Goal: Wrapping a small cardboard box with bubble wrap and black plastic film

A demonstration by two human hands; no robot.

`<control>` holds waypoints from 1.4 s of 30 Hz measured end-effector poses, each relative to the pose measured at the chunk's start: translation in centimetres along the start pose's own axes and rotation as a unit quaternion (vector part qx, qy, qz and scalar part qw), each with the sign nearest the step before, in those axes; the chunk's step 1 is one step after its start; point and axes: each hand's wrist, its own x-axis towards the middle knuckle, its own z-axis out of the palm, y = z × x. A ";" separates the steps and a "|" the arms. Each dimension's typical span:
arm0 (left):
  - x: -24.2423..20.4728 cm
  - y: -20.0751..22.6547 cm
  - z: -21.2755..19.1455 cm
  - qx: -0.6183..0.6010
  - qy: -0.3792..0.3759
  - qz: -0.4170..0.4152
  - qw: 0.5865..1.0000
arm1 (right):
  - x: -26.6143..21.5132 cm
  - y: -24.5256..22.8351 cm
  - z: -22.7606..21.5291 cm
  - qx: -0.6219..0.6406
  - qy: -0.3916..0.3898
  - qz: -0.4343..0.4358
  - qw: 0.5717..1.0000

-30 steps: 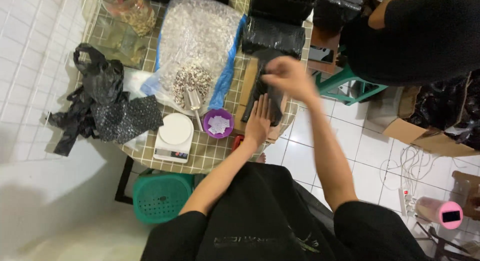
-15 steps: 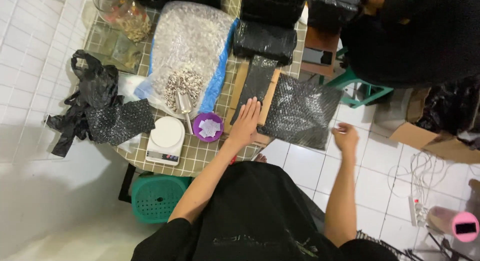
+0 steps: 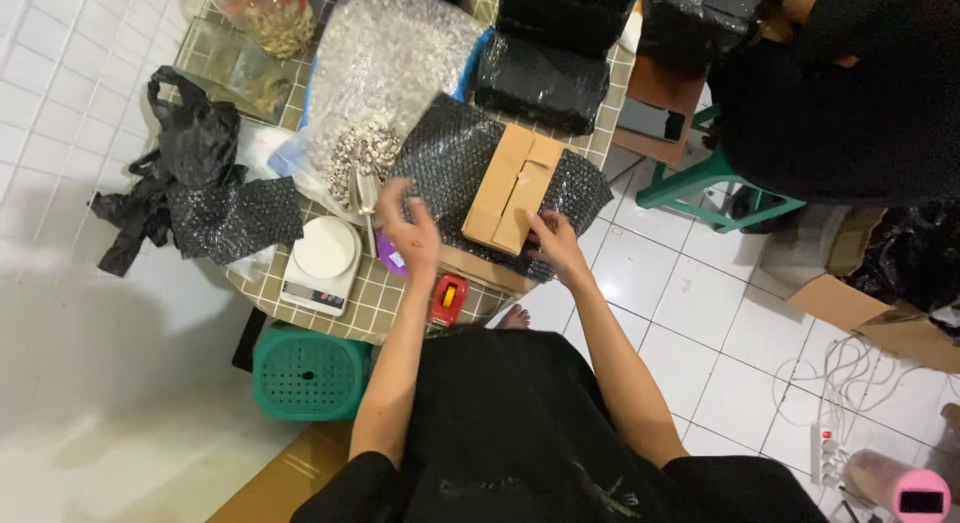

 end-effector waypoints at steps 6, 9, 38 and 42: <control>-0.5 1.4 2.4 -0.081 -0.371 -0.174 0.909 | 0.9 -0.1 0.7 -0.052 0.007 0.029 0.998; 0.3 0.2 2.9 -0.030 -0.447 -0.195 0.872 | 0.2 -1.2 1.4 -0.050 0.035 0.046 0.997; 2.3 2.3 1.1 0.035 -0.632 -0.202 0.747 | 5.5 6.1 0.6 0.108 0.136 0.039 0.984; 1.2 -0.8 2.9 0.021 -0.630 -0.193 0.752 | 6.0 6.9 0.9 0.093 0.148 0.034 0.984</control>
